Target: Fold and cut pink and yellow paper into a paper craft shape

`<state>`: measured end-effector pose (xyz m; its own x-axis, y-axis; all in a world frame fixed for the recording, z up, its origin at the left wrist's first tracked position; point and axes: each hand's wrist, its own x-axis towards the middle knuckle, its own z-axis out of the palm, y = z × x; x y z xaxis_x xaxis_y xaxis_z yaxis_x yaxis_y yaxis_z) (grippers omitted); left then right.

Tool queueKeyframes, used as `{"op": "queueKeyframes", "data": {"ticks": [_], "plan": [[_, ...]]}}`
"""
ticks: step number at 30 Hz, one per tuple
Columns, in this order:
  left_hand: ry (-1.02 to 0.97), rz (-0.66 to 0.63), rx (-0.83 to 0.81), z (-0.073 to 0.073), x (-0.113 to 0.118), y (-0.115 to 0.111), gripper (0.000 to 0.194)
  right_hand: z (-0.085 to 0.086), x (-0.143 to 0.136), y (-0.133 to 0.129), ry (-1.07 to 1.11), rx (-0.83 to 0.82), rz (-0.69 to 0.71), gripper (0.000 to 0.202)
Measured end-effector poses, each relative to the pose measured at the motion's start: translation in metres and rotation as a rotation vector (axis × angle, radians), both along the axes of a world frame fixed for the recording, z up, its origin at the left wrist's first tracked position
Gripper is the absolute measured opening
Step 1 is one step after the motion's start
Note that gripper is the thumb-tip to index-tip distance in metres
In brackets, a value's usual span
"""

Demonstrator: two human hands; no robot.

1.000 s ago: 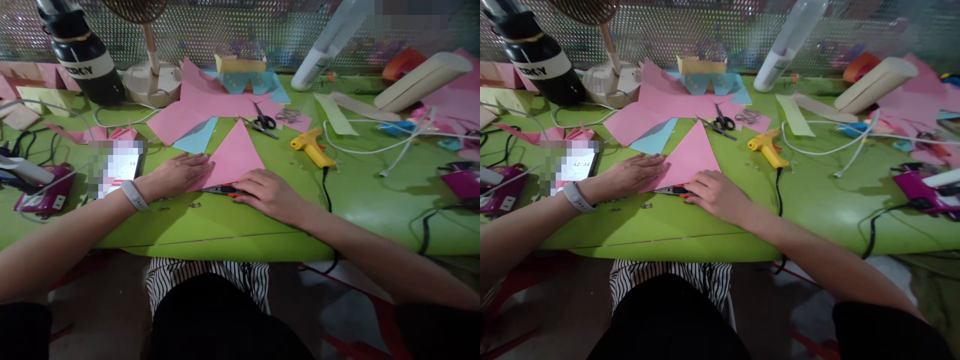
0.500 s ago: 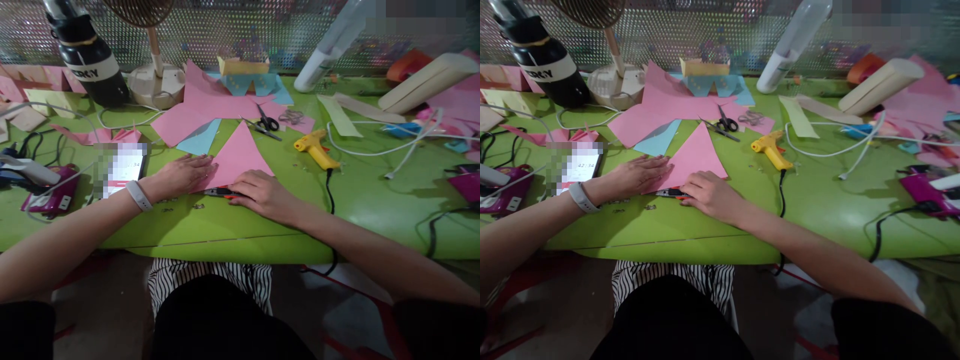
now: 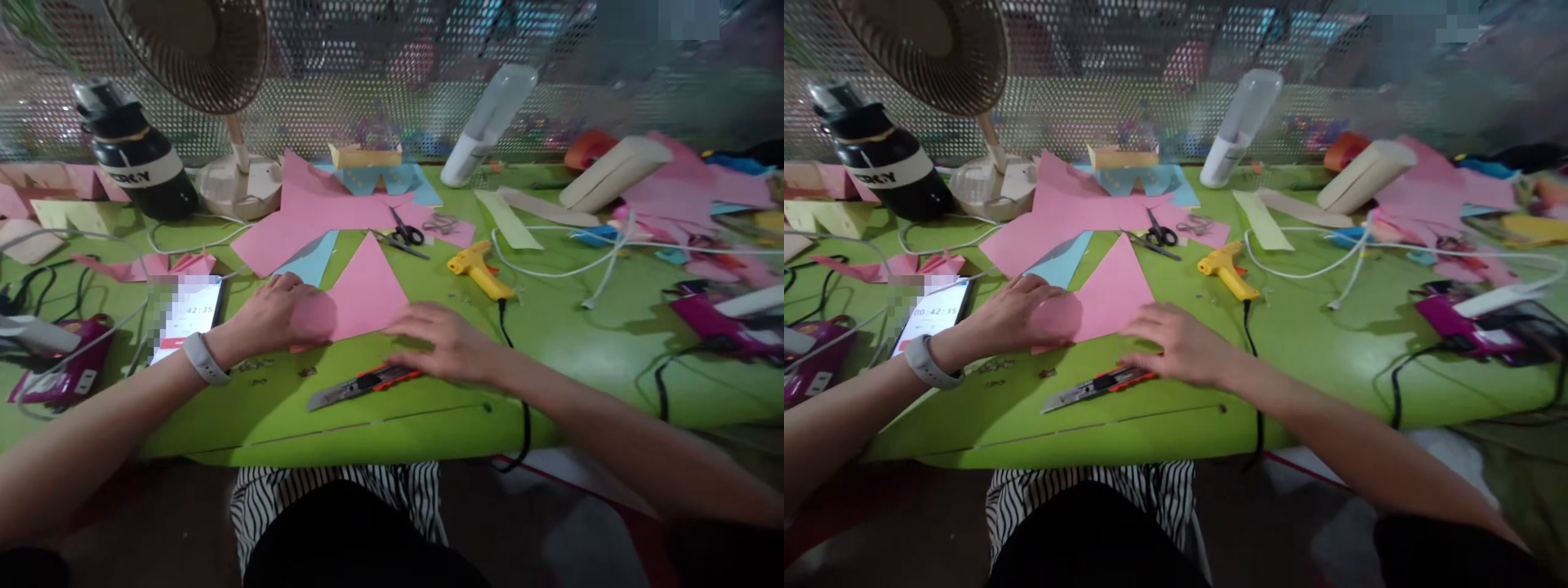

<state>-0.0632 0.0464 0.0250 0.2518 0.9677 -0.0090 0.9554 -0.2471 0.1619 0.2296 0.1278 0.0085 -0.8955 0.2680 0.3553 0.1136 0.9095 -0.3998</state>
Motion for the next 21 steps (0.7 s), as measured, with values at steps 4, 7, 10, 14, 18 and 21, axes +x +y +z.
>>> {"op": "queueKeyframes", "data": {"ticks": [4, 7, 10, 14, 18, 21], "plan": [[-0.063, -0.025, -0.07, 0.009, 0.001, 0.012, 0.063, 0.003, -0.015, 0.045, -0.119, 0.027, -0.296, 0.038], [-0.141, -0.001, -0.174, 0.012, 0.004, 0.017, 0.06, 0.002, -0.025, 0.064, -0.213, 0.036, -0.325, 0.053], [-0.25, 0.008, -0.276, 0.018, 0.002, 0.02, 0.044, -0.002, -0.031, 0.066, -0.239, 0.004, -0.293, 0.057], [-0.368, 0.062, -0.264, 0.039, -0.016, 0.03, 0.035, -0.008, -0.032, 0.069, -0.067, -0.119, -0.409, 0.056], [-0.705, 0.258, -0.185, 0.059, -0.054, 0.051, 0.052, -0.005, -0.025, 0.076, -0.072, -0.104, -0.389, 0.057], [-0.634, 0.433, -0.067, 0.054, -0.089, 0.07, 0.064, 0.004, -0.017, 0.069, -0.268, -0.001, -0.136, 0.061]]}}
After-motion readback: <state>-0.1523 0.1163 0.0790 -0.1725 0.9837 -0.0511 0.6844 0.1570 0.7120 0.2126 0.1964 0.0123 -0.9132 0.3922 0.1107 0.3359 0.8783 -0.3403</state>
